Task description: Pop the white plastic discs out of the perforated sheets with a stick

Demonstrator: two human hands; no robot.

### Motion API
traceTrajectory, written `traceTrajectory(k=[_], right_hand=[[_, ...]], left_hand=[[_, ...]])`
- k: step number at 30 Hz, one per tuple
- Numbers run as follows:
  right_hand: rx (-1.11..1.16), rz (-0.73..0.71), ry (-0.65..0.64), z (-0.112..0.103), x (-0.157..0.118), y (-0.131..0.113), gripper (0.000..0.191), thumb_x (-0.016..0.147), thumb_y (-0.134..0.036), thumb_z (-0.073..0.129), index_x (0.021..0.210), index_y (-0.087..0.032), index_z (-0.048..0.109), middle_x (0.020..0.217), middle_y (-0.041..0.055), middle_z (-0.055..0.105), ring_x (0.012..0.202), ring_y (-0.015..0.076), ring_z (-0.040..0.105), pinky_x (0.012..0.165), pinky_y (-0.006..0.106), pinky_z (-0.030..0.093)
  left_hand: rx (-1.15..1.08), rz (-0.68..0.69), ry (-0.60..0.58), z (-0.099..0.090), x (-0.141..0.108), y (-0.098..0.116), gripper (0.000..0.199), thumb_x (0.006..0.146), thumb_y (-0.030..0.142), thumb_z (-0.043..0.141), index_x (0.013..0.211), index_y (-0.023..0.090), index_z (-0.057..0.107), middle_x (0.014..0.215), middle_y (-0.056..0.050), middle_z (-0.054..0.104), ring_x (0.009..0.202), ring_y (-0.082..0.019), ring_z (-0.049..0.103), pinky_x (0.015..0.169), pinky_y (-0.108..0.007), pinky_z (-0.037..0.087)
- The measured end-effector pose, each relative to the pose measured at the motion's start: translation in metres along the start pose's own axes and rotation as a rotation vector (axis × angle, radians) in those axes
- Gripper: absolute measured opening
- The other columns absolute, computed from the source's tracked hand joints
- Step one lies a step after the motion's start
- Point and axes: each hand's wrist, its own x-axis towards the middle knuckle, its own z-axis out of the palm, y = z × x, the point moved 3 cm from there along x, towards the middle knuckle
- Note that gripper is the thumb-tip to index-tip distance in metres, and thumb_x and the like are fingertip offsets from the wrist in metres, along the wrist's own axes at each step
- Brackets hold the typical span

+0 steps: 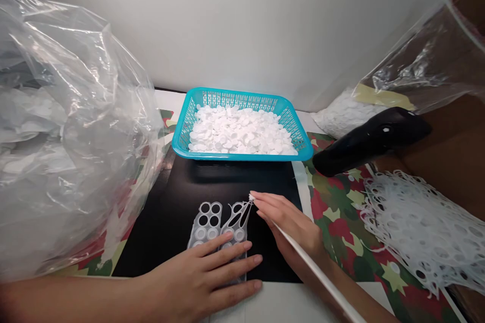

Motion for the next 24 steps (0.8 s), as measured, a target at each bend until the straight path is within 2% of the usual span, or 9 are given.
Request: traceTrajectory(k=[5, 10, 15, 17, 20, 24], right_hand=[[0.033, 0.166, 0.042, -0.003, 0.001, 0.002, 0.03, 0.094, -0.01, 0.05, 0.116, -0.026, 0.063, 0.117, 0.0009, 0.069, 0.106, 0.016, 0.067, 0.095, 0.026, 0.055], [0.012, 0.279, 0.133, -0.004, 0.0, 0.012, 0.024, 0.094, -0.017, 0.054, 0.111, -0.028, 0.067, 0.11, -0.001, 0.072, 0.097, 0.0159, 0.07, 0.089, 0.026, 0.058], [0.05, 0.379, 0.501, -0.021, 0.004, 0.029, 0.014, 0.094, -0.024, 0.057, 0.101, -0.022, 0.069, 0.102, 0.0022, 0.073, 0.091, 0.0181, 0.072, 0.082, 0.032, 0.062], [0.058, 0.393, 0.557, -0.025, 0.005, 0.033, 0.013, 0.093, -0.026, 0.058, 0.098, -0.021, 0.069, 0.1, 0.0029, 0.073, 0.089, 0.0187, 0.072, 0.081, 0.033, 0.062], [0.053, 0.361, 0.547, -0.026, 0.004, 0.037, 0.014, 0.092, -0.027, 0.06, 0.099, -0.02, 0.069, 0.104, 0.0048, 0.073, 0.094, 0.0221, 0.072, 0.087, 0.04, 0.06], [-0.14, 0.258, 0.527, -0.027, 0.009, 0.044, 0.019, 0.092, -0.025, 0.059, 0.109, -0.021, 0.066, 0.114, 0.0054, 0.071, 0.105, 0.0246, 0.068, 0.094, 0.043, 0.056]], left_hand=[[-0.053, -0.015, -0.05, -0.005, 0.001, 0.0, 0.057, 0.1, 0.038, 0.039, 0.15, 0.013, 0.028, 0.157, -0.009, 0.022, 0.144, -0.027, 0.021, 0.12, -0.046, 0.02], [-0.078, -0.013, -0.015, -0.005, 0.0, 0.001, 0.058, 0.1, 0.039, 0.041, 0.15, 0.013, 0.029, 0.157, -0.01, 0.021, 0.144, -0.027, 0.022, 0.119, -0.046, 0.022], [-0.092, -0.019, -0.036, -0.003, 0.001, 0.0, 0.057, 0.1, 0.038, 0.039, 0.149, 0.011, 0.029, 0.156, -0.01, 0.022, 0.144, -0.028, 0.022, 0.119, -0.046, 0.021], [-0.079, -0.012, -0.035, -0.003, 0.0, 0.0, 0.057, 0.1, 0.037, 0.039, 0.15, 0.012, 0.028, 0.157, -0.01, 0.02, 0.144, -0.027, 0.021, 0.12, -0.045, 0.019], [-0.054, -0.002, -0.019, -0.004, 0.0, 0.0, 0.056, 0.1, 0.034, 0.04, 0.15, 0.012, 0.027, 0.157, -0.01, 0.02, 0.145, -0.027, 0.02, 0.12, -0.044, 0.018], [-0.038, 0.003, -0.039, -0.003, 0.0, 0.0, 0.056, 0.1, 0.032, 0.04, 0.15, 0.012, 0.027, 0.157, -0.01, 0.021, 0.144, -0.026, 0.022, 0.12, -0.044, 0.02]])
